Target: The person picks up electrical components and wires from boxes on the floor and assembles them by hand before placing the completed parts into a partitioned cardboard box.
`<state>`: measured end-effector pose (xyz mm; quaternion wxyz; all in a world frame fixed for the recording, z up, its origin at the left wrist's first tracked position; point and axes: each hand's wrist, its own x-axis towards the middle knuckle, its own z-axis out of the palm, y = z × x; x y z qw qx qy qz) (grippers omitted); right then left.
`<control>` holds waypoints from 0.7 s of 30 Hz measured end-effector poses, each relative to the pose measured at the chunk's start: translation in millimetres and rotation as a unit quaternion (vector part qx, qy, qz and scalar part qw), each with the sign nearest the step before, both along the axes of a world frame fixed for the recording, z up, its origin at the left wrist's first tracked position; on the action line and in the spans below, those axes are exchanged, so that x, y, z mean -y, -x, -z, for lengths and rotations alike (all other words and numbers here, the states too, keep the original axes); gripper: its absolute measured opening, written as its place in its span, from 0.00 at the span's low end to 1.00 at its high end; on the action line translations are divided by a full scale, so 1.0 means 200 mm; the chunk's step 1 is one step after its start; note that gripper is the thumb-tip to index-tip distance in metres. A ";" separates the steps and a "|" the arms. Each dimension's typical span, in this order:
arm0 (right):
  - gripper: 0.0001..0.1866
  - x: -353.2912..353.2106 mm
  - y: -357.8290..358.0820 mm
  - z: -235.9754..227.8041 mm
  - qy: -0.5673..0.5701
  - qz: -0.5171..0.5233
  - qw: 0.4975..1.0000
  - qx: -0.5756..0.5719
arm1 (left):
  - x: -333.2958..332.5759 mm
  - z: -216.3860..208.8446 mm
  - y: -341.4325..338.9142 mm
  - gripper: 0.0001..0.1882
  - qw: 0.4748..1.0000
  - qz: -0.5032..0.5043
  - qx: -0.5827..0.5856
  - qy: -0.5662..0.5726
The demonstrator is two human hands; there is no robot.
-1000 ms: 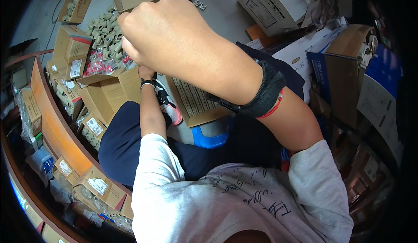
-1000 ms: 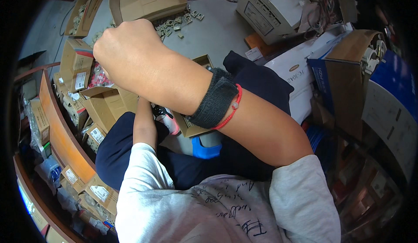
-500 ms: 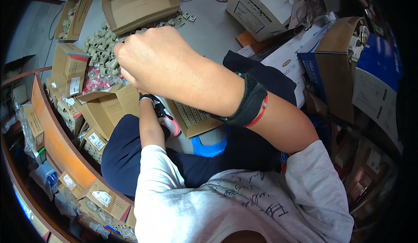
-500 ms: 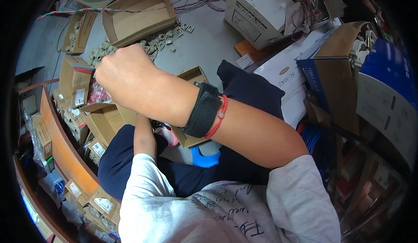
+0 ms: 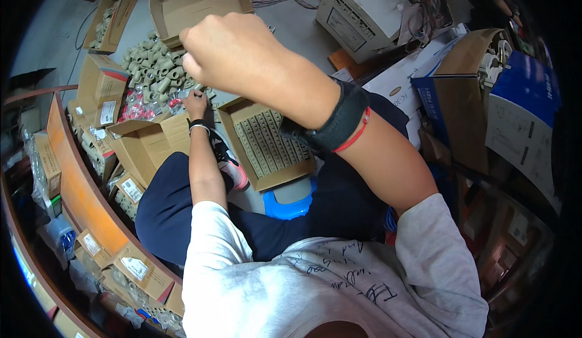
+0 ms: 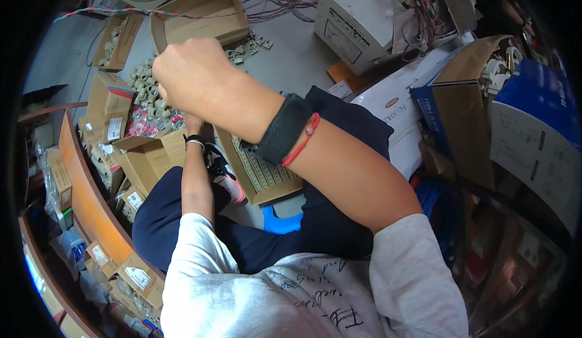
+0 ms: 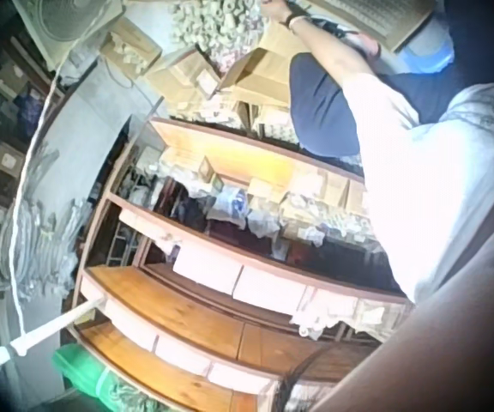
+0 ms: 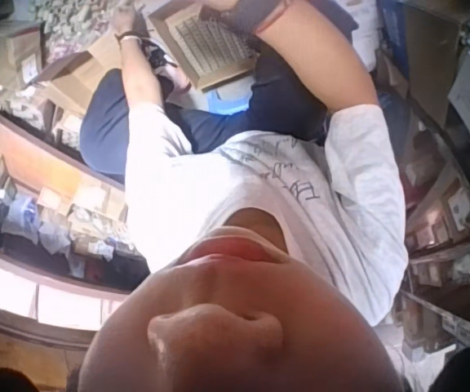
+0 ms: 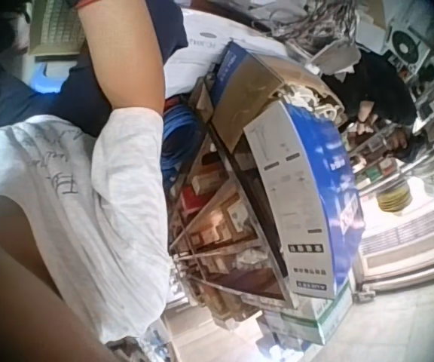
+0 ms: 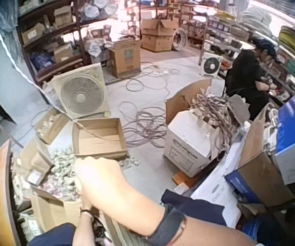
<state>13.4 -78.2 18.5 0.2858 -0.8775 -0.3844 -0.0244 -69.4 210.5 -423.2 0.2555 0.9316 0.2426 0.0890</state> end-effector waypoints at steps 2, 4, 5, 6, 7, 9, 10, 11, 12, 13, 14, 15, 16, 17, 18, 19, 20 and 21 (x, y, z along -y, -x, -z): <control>0.10 0.05 -0.04 0.09 0.027 0.018 0.999 0.002 | 0.26 -0.08 -0.12 0.12 0.998 -0.018 0.009 0.063; 0.11 -0.02 -0.02 -0.04 -0.026 0.003 1.000 0.016 | -0.04 -0.32 -0.13 0.13 0.990 -0.087 0.023 0.110; 0.11 -0.04 -0.01 -0.08 -0.035 0.007 0.999 0.024 | -0.11 -0.43 -0.11 0.12 0.954 -0.145 0.006 0.262; 0.11 0.02 -0.05 0.02 0.003 0.034 0.999 0.027 | 0.19 -0.49 -0.19 0.11 0.876 -0.177 -0.032 0.448; 0.11 0.09 -0.08 0.09 0.025 0.055 0.998 0.008 | 0.42 -0.60 -0.22 0.10 0.850 -0.168 -0.006 0.499; 0.12 0.08 -0.09 0.03 -0.005 0.069 0.998 -0.002 | 0.36 -0.84 -0.22 0.11 0.777 -0.121 0.086 0.612; 0.12 0.08 -0.11 0.01 -0.020 0.084 0.996 -0.016 | 0.34 -0.95 -0.23 0.11 0.738 -0.111 0.125 0.654; 0.13 0.07 -0.12 0.00 -0.032 0.101 0.994 -0.017 | 0.32 -1.06 -0.25 0.13 0.704 -0.081 0.149 0.689; 0.13 0.05 -0.12 -0.04 -0.047 0.093 0.995 -0.007 | 0.27 -1.17 -0.27 0.13 0.637 -0.094 0.183 0.743; 0.13 0.05 -0.13 -0.03 -0.110 0.135 0.984 -0.031 | 0.31 -1.28 -0.28 0.12 0.601 -0.065 0.189 0.774; 0.13 0.06 -0.14 -0.03 -0.172 0.175 0.968 -0.055 | 0.34 -1.39 -0.30 0.12 0.564 -0.034 0.194 0.802; 0.13 0.09 -0.18 0.01 -0.224 0.185 0.955 -0.057 | 0.43 -1.51 -0.32 0.10 0.542 0.046 0.209 0.812; 0.13 0.08 -0.18 0.00 -0.233 0.179 0.955 -0.047 | 0.44 -1.60 -0.33 0.09 0.485 0.090 0.219 0.842; 0.13 0.06 -0.19 0.00 -0.275 0.201 0.939 -0.054 | 0.45 -1.69 -0.34 0.09 0.477 0.107 0.217 0.845; 0.13 0.06 -0.20 0.01 -0.314 0.224 0.920 -0.063 | 0.50 -1.78 -0.35 0.09 0.468 0.122 0.212 0.849; 0.16 0.04 -0.21 0.02 -0.339 0.205 0.912 -0.104 | 0.53 -1.86 -0.36 0.09 0.437 0.144 0.188 0.868; 0.16 0.03 -0.21 0.04 -0.345 0.202 0.912 -0.095 | 0.57 -1.93 -0.36 0.10 0.434 0.154 0.181 0.869; 0.18 0.00 -0.21 0.04 -0.367 0.197 0.902 -0.116 | 0.59 -2.00 -0.36 0.10 0.442 0.165 0.169 0.866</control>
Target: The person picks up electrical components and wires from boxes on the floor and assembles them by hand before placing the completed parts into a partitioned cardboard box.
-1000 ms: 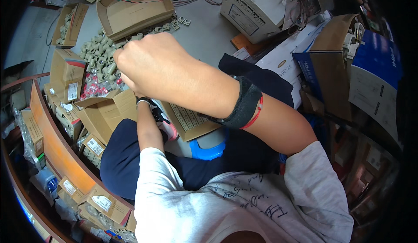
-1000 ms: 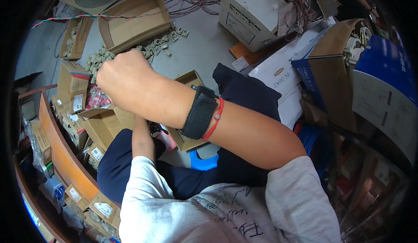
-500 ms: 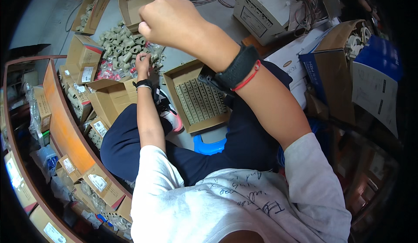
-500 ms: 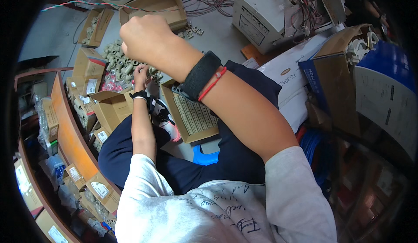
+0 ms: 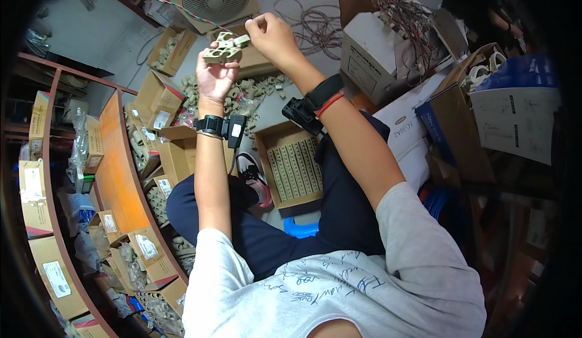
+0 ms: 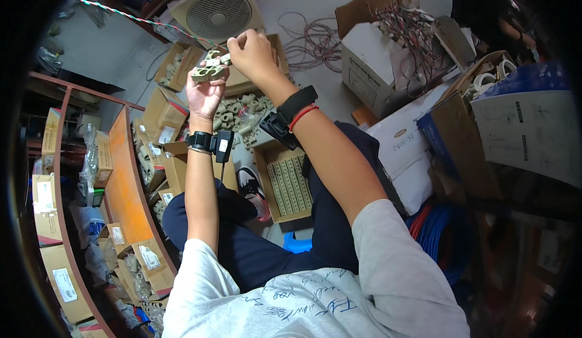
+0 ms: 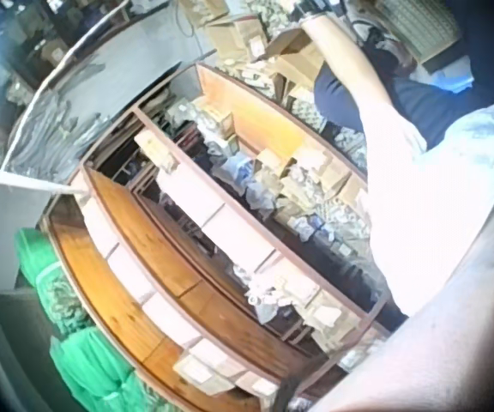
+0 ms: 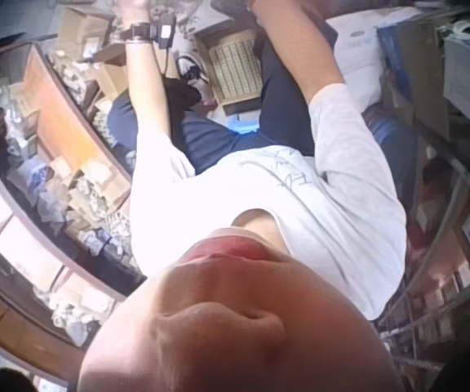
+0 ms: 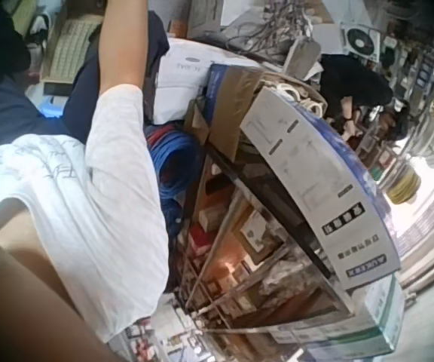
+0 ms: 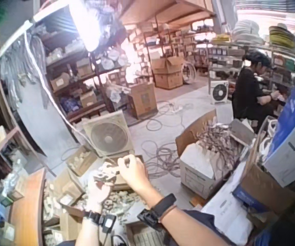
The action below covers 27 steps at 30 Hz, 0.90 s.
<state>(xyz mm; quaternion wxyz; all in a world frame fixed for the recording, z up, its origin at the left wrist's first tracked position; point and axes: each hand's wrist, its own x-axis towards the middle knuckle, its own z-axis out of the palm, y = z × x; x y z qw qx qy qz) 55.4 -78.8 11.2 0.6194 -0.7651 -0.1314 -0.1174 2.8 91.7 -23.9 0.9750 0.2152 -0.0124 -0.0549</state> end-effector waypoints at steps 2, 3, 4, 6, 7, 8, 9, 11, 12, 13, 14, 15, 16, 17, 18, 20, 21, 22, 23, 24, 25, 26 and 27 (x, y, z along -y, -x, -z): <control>0.24 -0.01 0.00 0.00 -0.065 -0.047 0.995 -0.051 | 0.10 -0.10 0.02 0.11 1.000 0.016 -0.010 -0.008; 0.24 -0.03 0.02 -0.04 -0.115 -0.088 0.984 -0.100 | 0.11 -0.14 0.03 0.11 0.999 0.031 -0.009 -0.025; 0.24 -0.04 0.03 -0.07 -0.118 -0.133 0.974 -0.142 | 0.12 -0.17 0.06 0.10 0.999 0.026 -0.017 -0.040; 0.22 -0.04 0.06 -0.08 -0.126 -0.196 0.955 -0.181 | 0.14 -0.21 0.09 0.10 0.998 0.013 -0.041 -0.051; 0.18 -0.05 0.06 -0.07 -0.098 -0.201 0.964 -0.147 | 0.14 -0.22 0.09 0.10 0.998 0.008 -0.035 -0.051; 0.18 -0.06 0.07 -0.06 -0.091 -0.176 0.969 -0.147 | 0.14 -0.24 0.08 0.12 0.996 0.014 -0.053 -0.065; 0.17 -0.08 0.08 -0.06 -0.083 -0.152 0.974 -0.147 | 0.13 -0.26 0.07 0.13 0.994 0.019 -0.071 -0.077; 0.17 -0.11 0.05 -0.01 -0.063 -0.086 0.990 -0.090 | 0.13 -0.28 0.04 0.14 0.989 0.007 -0.132 -0.069; 0.17 -0.14 0.08 -0.02 -0.054 -0.084 0.990 -0.104 | 0.14 -0.29 0.05 0.14 0.983 -0.039 -0.152 -0.095; 0.17 -0.16 0.11 -0.02 -0.044 -0.082 0.989 -0.118 | 0.15 -0.31 0.07 0.15 0.974 -0.086 -0.172 -0.120; 0.19 -0.18 0.14 -0.02 -0.056 -0.092 0.983 -0.149 | 0.12 -0.30 0.07 0.14 0.965 -0.070 -0.207 -0.144; 0.21 -0.21 0.16 -0.04 -0.052 -0.089 0.983 -0.155 | 0.10 -0.30 0.09 0.15 0.960 -0.085 -0.223 -0.147; 0.21 -0.23 0.19 -0.05 -0.052 -0.092 0.982 -0.156 | 0.06 -0.29 0.10 0.16 0.961 -0.088 -0.219 -0.144; 0.21 -0.25 0.22 -0.05 -0.053 -0.095 0.982 -0.157 | 0.02 -0.27 0.11 0.18 0.962 -0.090 -0.216 -0.140; 0.21 -0.25 0.20 -0.04 -0.036 -0.072 0.990 -0.117 | 0.02 -0.26 0.09 0.18 0.964 -0.087 -0.212 -0.137; 0.20 -0.28 0.14 0.01 0.012 -0.024 0.998 -0.057 | 0.03 -0.22 0.06 0.16 0.976 -0.078 -0.179 -0.093; 0.20 -0.30 0.14 0.01 0.015 -0.029 0.998 -0.055 | 0.01 -0.21 0.06 0.15 0.981 -0.057 -0.168 -0.079; 0.20 -0.31 0.15 0.00 0.028 -0.021 0.997 -0.061 | 0.00 -0.20 0.07 0.15 0.977 -0.089 -0.178 -0.073; 0.20 -0.32 0.15 -0.02 0.041 -0.011 0.997 -0.068 | -0.01 -0.20 0.06 0.15 0.977 -0.093 -0.176 -0.070; 0.19 -0.33 0.14 -0.03 0.007 -0.015 0.996 -0.086 | -0.02 -0.20 0.05 0.15 0.982 -0.088 -0.162 -0.047; 0.19 -0.32 0.15 -0.05 -0.013 -0.018 0.996 -0.081 | -0.02 -0.21 0.04 0.15 0.985 -0.082 -0.148 -0.024; 0.19 -0.33 0.14 -0.05 -0.013 -0.013 0.995 -0.095 | -0.01 -0.20 0.04 0.16 0.982 -0.095 -0.157 -0.037; 0.20 -0.33 0.12 -0.05 -0.014 -0.004 0.994 -0.111 | 0.02 -0.20 0.03 0.17 0.980 -0.107 -0.168 -0.024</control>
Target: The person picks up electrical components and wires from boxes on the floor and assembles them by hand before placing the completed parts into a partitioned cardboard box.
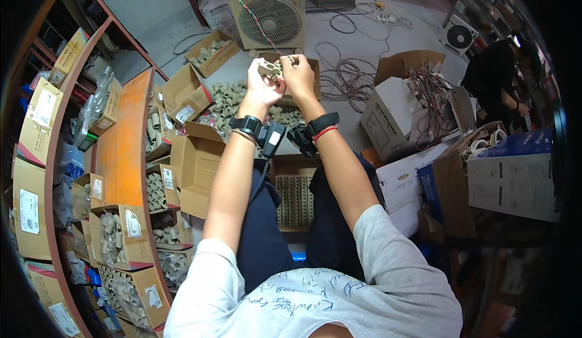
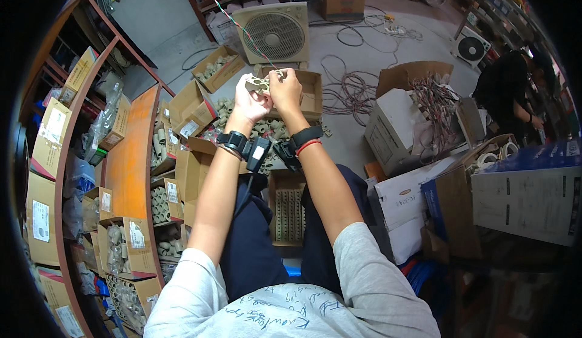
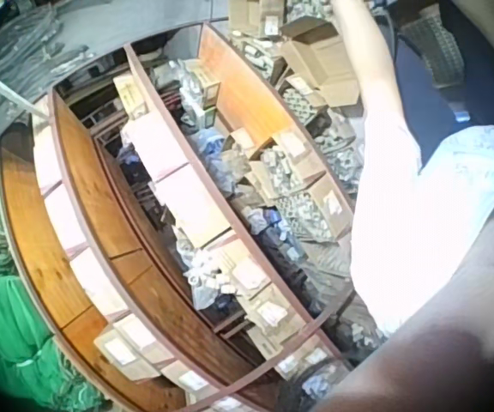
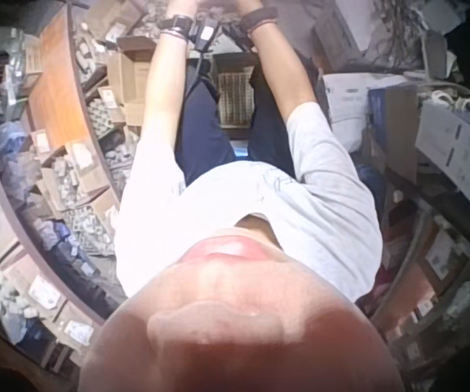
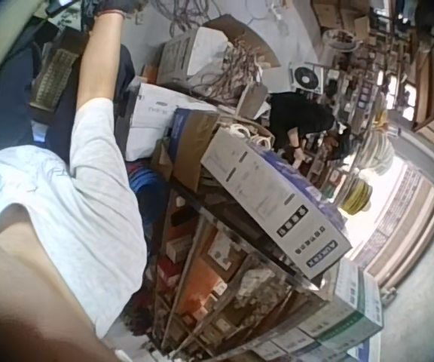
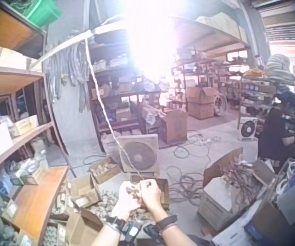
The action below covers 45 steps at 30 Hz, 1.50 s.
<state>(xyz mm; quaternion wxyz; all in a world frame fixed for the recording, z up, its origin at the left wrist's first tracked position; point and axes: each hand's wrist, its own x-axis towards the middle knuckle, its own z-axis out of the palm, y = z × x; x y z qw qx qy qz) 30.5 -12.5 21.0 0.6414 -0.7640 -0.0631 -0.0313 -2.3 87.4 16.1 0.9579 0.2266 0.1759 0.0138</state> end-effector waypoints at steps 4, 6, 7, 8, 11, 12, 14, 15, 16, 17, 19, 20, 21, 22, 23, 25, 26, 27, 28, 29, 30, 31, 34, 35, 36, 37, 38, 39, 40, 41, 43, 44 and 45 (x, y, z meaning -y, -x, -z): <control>0.19 0.00 -0.05 0.02 -0.001 0.040 0.998 0.045 | 0.06 0.01 -0.04 0.18 0.997 -0.050 0.001 0.061; 0.18 -0.02 -0.08 0.01 0.015 0.069 0.995 0.073 | 0.03 0.06 -0.08 0.18 0.996 -0.008 0.043 0.072; 0.18 -0.01 -0.07 0.00 0.012 0.073 0.992 0.100 | 0.00 0.08 -0.08 0.18 0.993 0.026 0.069 0.096; 0.17 0.00 -0.06 -0.01 0.009 0.077 0.989 0.127 | 0.00 0.09 -0.10 0.18 0.993 0.026 0.071 0.095; 0.16 0.02 -0.06 -0.02 0.030 0.076 0.978 0.194 | 0.07 0.06 -0.12 0.18 0.997 -0.060 0.016 0.054; 0.15 0.02 -0.05 -0.04 0.039 0.060 0.977 0.203 | 0.07 0.05 -0.12 0.18 0.997 -0.058 0.016 0.055; 0.16 0.04 -0.01 -0.07 0.083 0.023 0.972 0.220 | 0.07 0.02 -0.10 0.19 0.998 -0.057 -0.006 0.011; 0.16 0.04 0.00 -0.08 0.084 0.023 0.971 0.221 | 0.05 0.02 -0.11 0.20 0.999 -0.037 -0.012 0.026; 0.16 0.04 0.01 -0.09 0.094 0.004 0.968 0.234 | 0.03 0.03 -0.12 0.20 0.999 -0.037 -0.012 0.028; 0.15 0.04 0.02 -0.10 0.103 -0.015 0.963 0.247 | 0.02 0.04 -0.12 0.20 0.997 -0.061 -0.037 0.028; 0.15 0.05 0.01 -0.08 0.104 -0.021 0.960 0.259 | 0.02 0.05 -0.13 0.20 0.994 -0.082 -0.065 0.033; 0.15 0.05 0.01 -0.07 0.101 -0.028 0.957 0.270 | 0.02 0.06 -0.13 0.19 0.993 -0.097 -0.057 0.034; 0.14 0.06 0.01 -0.06 0.104 -0.039 0.957 0.270 | 0.04 0.06 -0.13 0.18 0.992 -0.109 -0.049 0.035; 0.15 0.07 0.01 -0.05 0.110 -0.059 0.952 0.281 | 0.05 0.05 -0.13 0.17 0.991 -0.121 -0.041 0.037; 0.15 0.08 0.01 -0.03 0.117 -0.075 0.949 0.284 | 0.06 0.05 -0.12 0.15 0.993 -0.102 -0.057 0.026; 0.16 -0.01 0.09 -0.09 0.106 -0.163 0.938 0.286 | -0.17 0.19 -0.12 0.13 0.995 -0.090 0.020 0.028; 0.17 -0.10 0.16 -0.15 0.126 -0.201 0.934 0.269 | -0.36 0.28 -0.09 0.13 0.991 -0.086 0.102 0.014; 0.17 0.03 0.05 -0.02 0.144 -0.185 0.938 0.254 | -0.07 0.19 -0.13 0.12 0.995 -0.091 -0.012 0.032; 0.18 0.05 0.03 0.00 0.134 -0.195 0.937 0.255 | -0.04 0.16 -0.11 0.12 0.996 -0.087 -0.012 0.034; 0.18 0.04 0.04 0.00 0.133 -0.197 0.937 0.255 | -0.05 0.14 -0.08 0.12 0.993 -0.114 -0.005 0.014; 0.18 0.04 0.04 0.00 0.147 -0.190 0.939 0.246 | -0.05 0.13 -0.07 0.12 0.990 -0.139 0.002 -0.004; 0.18 0.04 0.04 0.00 0.162 -0.183 0.940 0.237 | -0.05 0.10 -0.07 0.12 0.986 -0.161 -0.031 0.031; 0.17 0.04 0.06 0.00 0.161 -0.185 0.935 0.256 | -0.09 0.09 -0.05 0.12 0.991 -0.131 -0.008 0.033; 0.17 0.04 0.06 -0.01 0.160 -0.187 0.935 0.256 | -0.10 0.08 -0.05 0.13 0.989 -0.142 -0.031 0.043; 0.17 0.04 0.06 -0.02 0.151 -0.194 0.939 0.240 | -0.11 0.08 -0.05 0.13 0.988 -0.143 -0.031 0.043; 0.17 0.03 0.06 -0.03 0.143 -0.202 0.943 0.223 | -0.12 0.07 -0.05 0.14 0.985 -0.150 -0.045 0.075; 0.17 0.03 0.07 -0.04 0.142 -0.203 0.943 0.223 | -0.13 0.07 -0.05 0.14 0.980 -0.157 -0.060 0.107; 0.17 0.03 0.06 -0.04 0.101 -0.179 0.955 0.216 | -0.08 0.01 -0.02 0.14 0.979 -0.164 -0.097 0.065; 0.17 0.03 0.06 -0.03 0.060 -0.155 0.964 0.208 | -0.10 0.02 -0.02 0.14 0.980 -0.163 -0.098 0.065; 0.18 0.04 0.04 -0.04 0.040 -0.151 0.972 0.177 | -0.12 0.03 -0.02 0.12 0.984 -0.139 -0.074 0.089; 0.17 0.04 -0.01 0.00 -0.032 -0.132 0.983 0.122 | -0.11 0.00 -0.03 0.09 0.988 -0.113 -0.043 0.101; 0.16 0.05 -0.04 0.01 -0.068 -0.131 0.986 0.073 | -0.10 -0.01 -0.03 0.09 0.988 -0.110 -0.042 0.101; 0.15 0.06 -0.03 -0.02 -0.128 -0.159 0.979 -0.021 | -0.11 -0.02 -0.02 0.08 0.992 -0.106 -0.031 0.058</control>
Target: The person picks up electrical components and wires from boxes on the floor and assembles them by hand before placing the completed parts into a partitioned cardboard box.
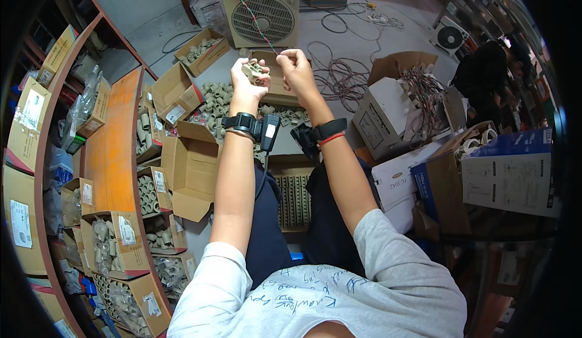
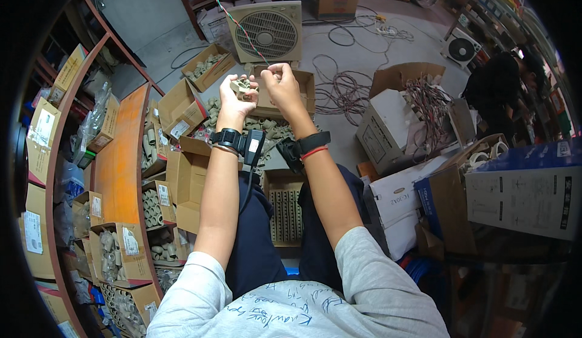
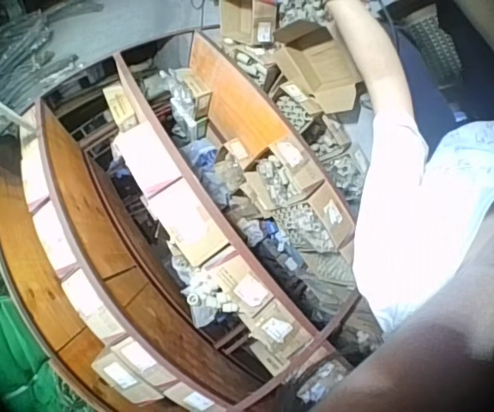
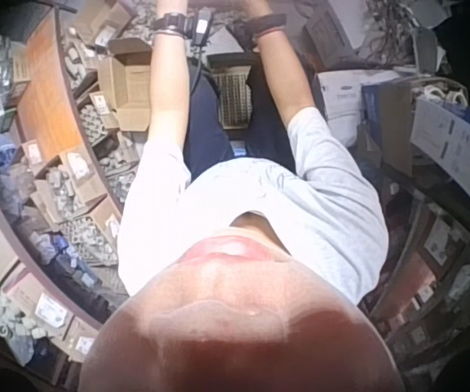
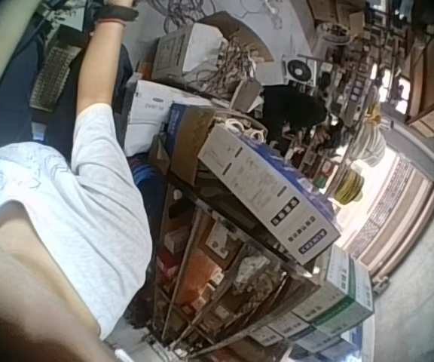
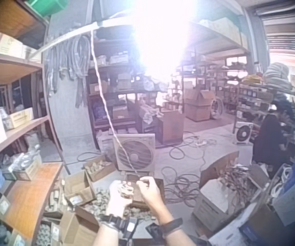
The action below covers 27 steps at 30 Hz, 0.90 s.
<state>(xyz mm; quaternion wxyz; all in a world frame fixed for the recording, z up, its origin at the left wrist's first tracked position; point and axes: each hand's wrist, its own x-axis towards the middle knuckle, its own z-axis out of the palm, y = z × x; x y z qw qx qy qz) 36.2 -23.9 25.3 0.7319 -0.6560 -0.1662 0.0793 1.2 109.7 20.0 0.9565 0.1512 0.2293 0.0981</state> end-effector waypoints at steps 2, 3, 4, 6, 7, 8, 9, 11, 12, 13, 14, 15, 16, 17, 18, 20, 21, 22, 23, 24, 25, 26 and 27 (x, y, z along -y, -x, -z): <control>0.12 0.00 0.03 -0.04 -0.113 -0.044 0.986 -0.118 | -0.01 -0.02 0.02 0.07 0.996 0.003 0.000 -0.084; 0.10 0.02 0.02 -0.06 -0.160 -0.043 0.973 -0.162 | 0.01 -0.04 0.02 0.07 0.996 0.004 0.000 -0.084; 0.09 0.04 0.00 -0.05 -0.192 -0.058 0.960 -0.195 | 0.03 -0.06 0.03 0.07 0.991 0.020 -0.001 -0.129; 0.08 0.07 -0.03 -0.06 -0.254 -0.108 0.927 -0.254 | 0.06 -0.09 0.04 0.08 0.978 0.042 0.005 -0.204; 0.08 0.09 -0.04 -0.06 -0.253 -0.108 0.927 -0.254 | 0.08 -0.10 0.05 0.08 0.978 0.042 0.005 -0.204; 0.08 0.10 -0.06 -0.06 -0.227 -0.126 0.927 -0.269 | 0.10 -0.11 0.05 0.08 0.967 0.044 -0.006 -0.251; 0.08 0.10 -0.05 -0.07 -0.201 -0.145 0.926 -0.285 | 0.10 -0.11 0.05 0.08 0.953 0.043 -0.018 -0.299; 0.09 0.10 -0.03 -0.08 -0.190 -0.149 0.929 -0.279 | 0.11 -0.09 0.07 0.09 0.926 0.020 -0.018 -0.376; 0.09 0.11 -0.02 -0.09 -0.171 -0.146 0.937 -0.267 | 0.12 -0.09 0.07 0.09 0.914 0.020 -0.001 -0.405; 0.09 0.12 0.00 -0.11 -0.151 -0.143 0.944 -0.256 | 0.13 -0.09 0.08 0.10 0.901 0.021 0.015 -0.434; 0.10 0.13 0.01 -0.12 -0.143 -0.136 0.947 -0.253 | 0.14 -0.10 0.09 0.11 0.898 0.035 0.021 -0.438; 0.10 0.14 0.00 -0.11 -0.142 -0.133 0.948 -0.253 | 0.16 -0.11 0.09 0.11 0.899 0.037 0.023 -0.437; 0.10 0.16 -0.02 -0.11 -0.142 -0.136 0.949 -0.246 | 0.17 -0.11 0.10 0.11 0.870 0.068 0.017 -0.489; 0.11 0.18 -0.03 -0.10 -0.142 -0.139 0.950 -0.240 | 0.18 -0.12 0.10 0.10 0.837 0.099 0.011 -0.538; 0.11 0.18 -0.01 -0.12 -0.149 -0.143 0.948 -0.241 | 0.16 -0.11 0.11 0.09 0.826 0.116 0.020 -0.551; 0.11 0.18 0.01 -0.14 -0.121 -0.137 0.955 -0.232 | 0.14 -0.09 0.12 0.10 0.815 0.117 0.027 -0.567; 0.12 0.19 0.02 -0.15 -0.094 -0.128 0.962 -0.222 | 0.15 -0.10 0.12 0.10 0.803 0.119 0.036 -0.583; 0.12 0.19 0.02 -0.14 -0.094 -0.127 0.962 -0.222 | 0.16 -0.10 0.13 0.10 0.795 0.119 0.037 -0.594; 0.12 0.20 0.01 -0.13 -0.074 -0.134 0.965 -0.214 | 0.17 -0.10 0.14 0.10 0.795 0.120 0.037 -0.593; 0.12 0.20 0.01 -0.12 -0.055 -0.141 0.967 -0.206 | 0.17 -0.10 0.14 0.10 0.787 0.129 0.046 -0.601; 0.12 0.20 0.01 -0.12 -0.055 -0.141 0.967 -0.205 | 0.17 -0.09 0.14 0.10 0.780 0.139 0.054 -0.608; 0.12 0.21 0.01 -0.11 -0.046 -0.146 0.967 -0.204 | 0.17 -0.08 0.14 0.11 0.774 0.147 0.064 -0.613; 0.12 0.21 0.02 -0.11 -0.037 -0.151 0.967 -0.203 | 0.18 -0.09 0.15 0.11 0.774 0.147 0.064 -0.613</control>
